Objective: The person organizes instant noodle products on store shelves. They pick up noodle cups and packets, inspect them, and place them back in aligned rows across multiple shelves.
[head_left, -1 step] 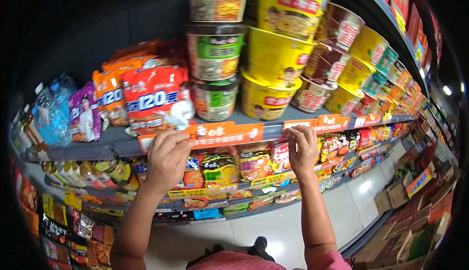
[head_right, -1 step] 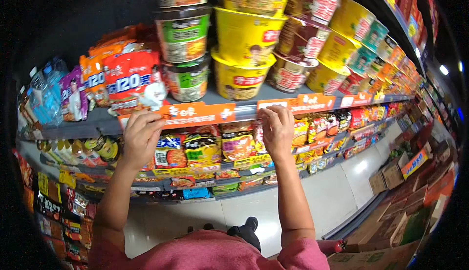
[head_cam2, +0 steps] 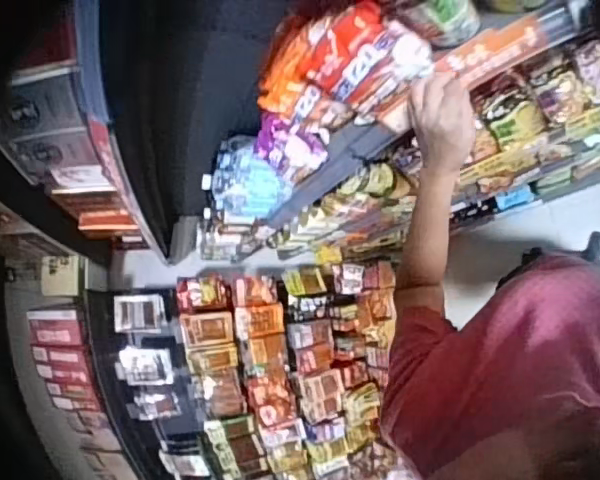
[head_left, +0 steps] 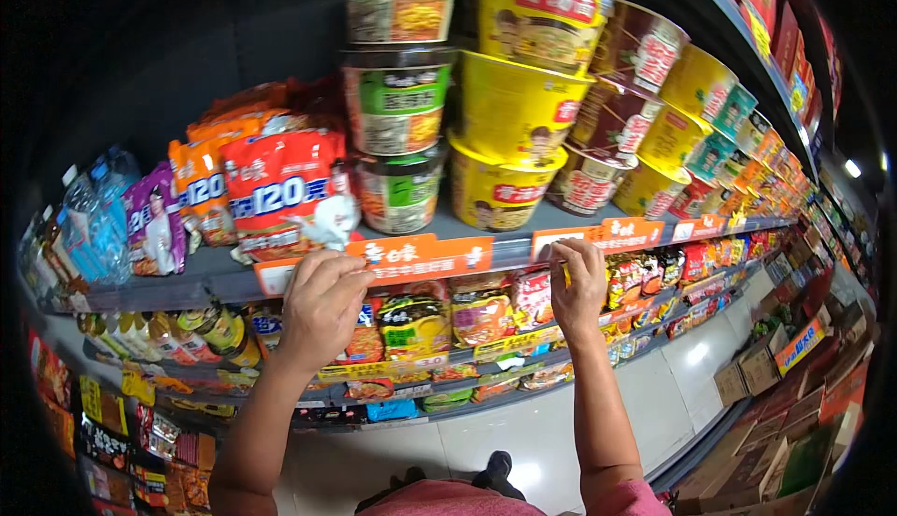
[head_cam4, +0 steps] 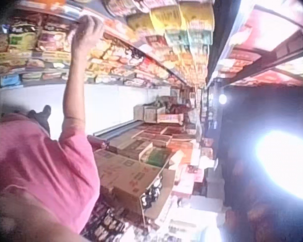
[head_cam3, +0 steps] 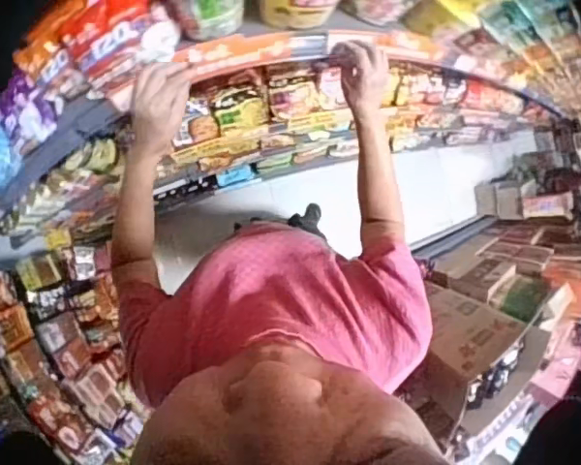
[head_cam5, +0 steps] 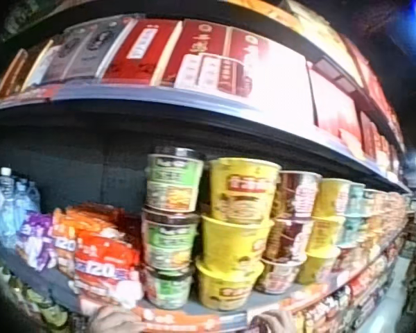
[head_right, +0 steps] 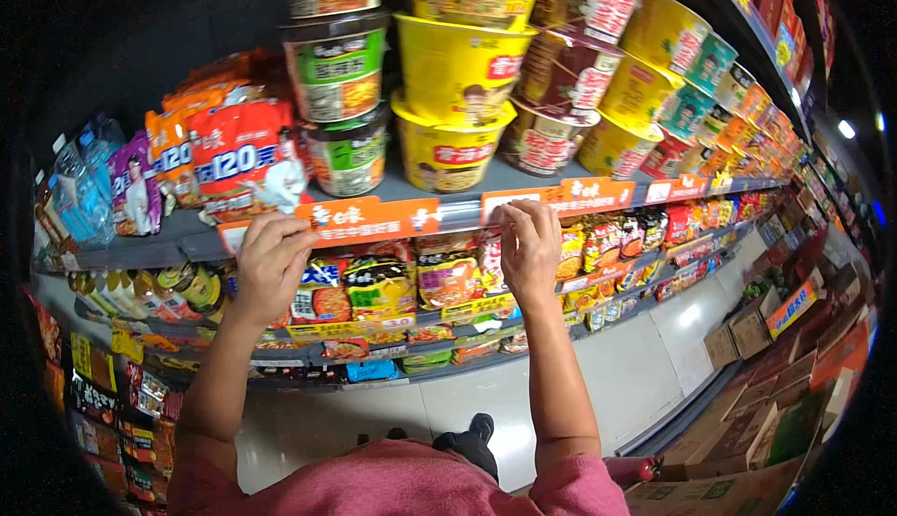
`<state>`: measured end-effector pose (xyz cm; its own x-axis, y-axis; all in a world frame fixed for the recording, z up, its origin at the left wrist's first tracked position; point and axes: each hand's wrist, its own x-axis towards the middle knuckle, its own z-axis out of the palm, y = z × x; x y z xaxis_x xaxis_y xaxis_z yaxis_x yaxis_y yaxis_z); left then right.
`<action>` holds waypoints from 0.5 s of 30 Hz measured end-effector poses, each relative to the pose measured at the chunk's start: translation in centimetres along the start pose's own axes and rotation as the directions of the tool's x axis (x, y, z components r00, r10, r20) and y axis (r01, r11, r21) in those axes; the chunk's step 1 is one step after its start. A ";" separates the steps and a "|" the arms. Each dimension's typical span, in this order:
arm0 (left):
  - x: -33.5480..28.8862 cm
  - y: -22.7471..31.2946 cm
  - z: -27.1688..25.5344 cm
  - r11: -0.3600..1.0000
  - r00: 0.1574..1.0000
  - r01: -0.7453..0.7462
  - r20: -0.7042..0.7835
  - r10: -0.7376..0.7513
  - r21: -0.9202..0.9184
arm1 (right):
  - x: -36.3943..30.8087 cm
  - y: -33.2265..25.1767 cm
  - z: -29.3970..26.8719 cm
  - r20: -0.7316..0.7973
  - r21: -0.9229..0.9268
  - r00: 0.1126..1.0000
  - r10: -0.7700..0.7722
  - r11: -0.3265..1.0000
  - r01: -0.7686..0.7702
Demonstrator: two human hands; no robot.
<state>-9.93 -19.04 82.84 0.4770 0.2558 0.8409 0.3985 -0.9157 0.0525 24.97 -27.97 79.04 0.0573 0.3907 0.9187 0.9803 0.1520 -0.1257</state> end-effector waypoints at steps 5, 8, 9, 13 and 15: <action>3.9 4.3 6.1 0.990 0.997 -0.064 0.039 0.070 -0.127 | -0.1 7.0 -4.9 -0.032 -0.092 0.994 0.104 0.990 -0.107; 6.3 6.7 9.3 0.991 0.996 -0.060 0.054 0.067 -0.122 | 0.0 12.0 -7.1 -0.044 -0.136 0.990 0.135 0.981 -0.140; 7.2 7.7 10.5 0.991 0.996 -0.060 0.061 0.067 -0.117 | 0.5 13.2 -8.0 -0.042 -0.129 0.990 0.134 0.982 -0.138; 9.8 11.2 14.0 0.999 0.993 0.011 0.121 -0.015 0.040 | 1.2 17.8 -9.6 0.076 -0.054 0.989 0.127 0.991 -0.123; 10.3 12.1 15.7 0.994 0.991 0.047 0.119 -0.059 0.100 | 1.7 18.7 -10.0 0.127 -0.043 0.988 0.085 0.996 -0.080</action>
<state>12.06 -22.65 83.69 0.5426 0.3445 0.7661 0.4969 -0.8670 0.0379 45.32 -33.56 81.99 0.1156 0.5144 0.8497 0.9798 0.0815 -0.1826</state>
